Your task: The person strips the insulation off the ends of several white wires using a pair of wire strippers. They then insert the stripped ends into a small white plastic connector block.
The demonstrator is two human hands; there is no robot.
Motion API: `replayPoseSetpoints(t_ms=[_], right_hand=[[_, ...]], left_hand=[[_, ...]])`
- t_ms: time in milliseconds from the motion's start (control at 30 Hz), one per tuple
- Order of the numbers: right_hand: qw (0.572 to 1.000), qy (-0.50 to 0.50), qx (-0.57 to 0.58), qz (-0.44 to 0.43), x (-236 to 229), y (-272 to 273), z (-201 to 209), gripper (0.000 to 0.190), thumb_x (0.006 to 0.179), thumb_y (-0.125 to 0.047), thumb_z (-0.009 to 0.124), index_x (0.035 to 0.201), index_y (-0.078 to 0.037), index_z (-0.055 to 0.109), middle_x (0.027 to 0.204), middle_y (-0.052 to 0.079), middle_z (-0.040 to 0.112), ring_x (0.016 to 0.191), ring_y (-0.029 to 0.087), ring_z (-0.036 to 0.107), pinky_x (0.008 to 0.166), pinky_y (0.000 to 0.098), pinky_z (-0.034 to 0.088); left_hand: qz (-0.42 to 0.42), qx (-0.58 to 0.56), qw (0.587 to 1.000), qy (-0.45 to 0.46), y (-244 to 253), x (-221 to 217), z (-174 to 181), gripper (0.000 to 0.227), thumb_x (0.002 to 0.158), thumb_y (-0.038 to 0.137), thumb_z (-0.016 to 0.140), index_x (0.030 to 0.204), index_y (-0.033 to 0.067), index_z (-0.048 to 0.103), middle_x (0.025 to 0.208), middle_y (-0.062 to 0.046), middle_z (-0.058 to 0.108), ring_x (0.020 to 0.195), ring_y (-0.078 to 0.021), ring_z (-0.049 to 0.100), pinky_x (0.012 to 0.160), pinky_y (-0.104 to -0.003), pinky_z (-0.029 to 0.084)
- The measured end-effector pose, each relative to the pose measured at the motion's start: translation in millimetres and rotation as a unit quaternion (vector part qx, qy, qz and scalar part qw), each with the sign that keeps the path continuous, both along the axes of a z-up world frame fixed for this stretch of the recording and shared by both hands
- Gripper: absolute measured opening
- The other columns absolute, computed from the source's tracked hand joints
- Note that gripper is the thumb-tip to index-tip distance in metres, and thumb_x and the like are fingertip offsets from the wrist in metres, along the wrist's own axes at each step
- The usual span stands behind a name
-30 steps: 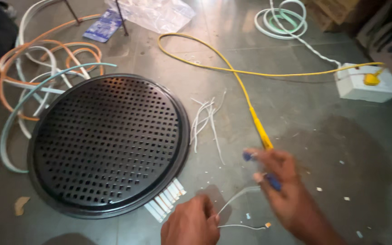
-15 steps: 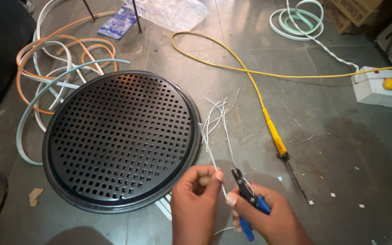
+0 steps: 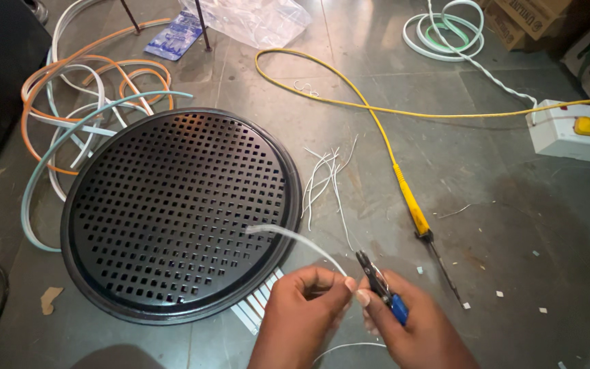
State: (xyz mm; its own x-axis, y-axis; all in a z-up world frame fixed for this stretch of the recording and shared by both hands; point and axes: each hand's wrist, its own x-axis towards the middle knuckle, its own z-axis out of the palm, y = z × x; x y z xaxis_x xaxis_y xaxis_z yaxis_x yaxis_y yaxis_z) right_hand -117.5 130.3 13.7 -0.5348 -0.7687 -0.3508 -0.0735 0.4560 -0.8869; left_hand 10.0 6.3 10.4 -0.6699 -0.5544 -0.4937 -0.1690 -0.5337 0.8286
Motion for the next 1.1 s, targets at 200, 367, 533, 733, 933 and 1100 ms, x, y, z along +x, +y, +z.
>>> replayPoseSetpoints(t_ms=[200,367,533,733,933,1100], right_hand=[[0.978,0.188,0.061,-0.071,20,-9,7,0.026,0.09,-0.034,0.068,0.109,-0.016,0.069,0.066,0.01,0.064,0.058,0.019,0.064,0.061,0.0334,0.053],[0.978,0.2,0.043,-0.036,22,-9,11,0.022,0.088,-0.029,0.07,0.104,-0.014,0.069,0.074,0.012,0.068,0.07,0.021,0.066,0.067,0.0346,0.054],[0.977,0.209,0.04,-0.01,21,-9,9,0.024,0.086,-0.026,0.073,0.105,-0.011,0.068,0.077,0.013,0.065,0.074,0.025,0.065,0.069,0.0357,0.054],[0.973,0.23,-0.016,0.008,18,-7,10,0.028,0.081,-0.018,0.07,0.108,-0.01,0.068,0.087,0.012,0.067,0.076,0.024,0.069,0.07,0.0354,0.054],[0.974,0.223,0.029,0.018,14,-8,14,0.024,0.082,-0.018,0.072,0.104,-0.011,0.069,0.077,0.012,0.063,0.069,0.026,0.064,0.067,0.0351,0.053],[0.975,0.216,0.043,0.015,14,-7,21,0.02,0.082,-0.019,0.072,0.1,-0.011,0.068,0.073,0.013,0.061,0.064,0.027,0.064,0.065,0.035,0.053]], left_hand=[[0.12,-0.09,0.989,-0.01,13,-7,8,0.019,0.087,0.017,0.078,0.08,0.0,0.07,0.071,-0.004,0.072,0.066,-0.0068,0.063,0.063,-0.023,0.049],[0.164,-0.001,0.986,0.026,-6,-4,16,0.015,0.088,0.018,0.07,0.087,0.0028,0.067,0.086,-0.009,0.081,0.077,-0.0131,0.075,0.071,-0.027,0.058],[0.172,0.028,0.984,0.026,-6,-4,24,0.015,0.088,0.018,0.07,0.089,0.0031,0.068,0.089,-0.009,0.081,0.081,-0.0147,0.076,0.073,-0.028,0.059],[0.146,0.028,0.989,0.02,-10,-2,29,0.019,0.087,0.02,0.07,0.09,0.001,0.072,0.092,-0.007,0.081,0.082,-0.0131,0.075,0.075,-0.028,0.059],[0.13,0.024,0.991,0.028,-11,-1,25,0.02,0.087,0.019,0.071,0.09,-0.0014,0.071,0.092,-0.01,0.081,0.08,-0.0126,0.074,0.075,-0.028,0.061],[0.141,0.041,0.988,0.051,-12,-2,21,0.019,0.086,0.016,0.072,0.09,-0.0024,0.07,0.091,-0.013,0.081,0.076,-0.0144,0.073,0.072,-0.028,0.061]])
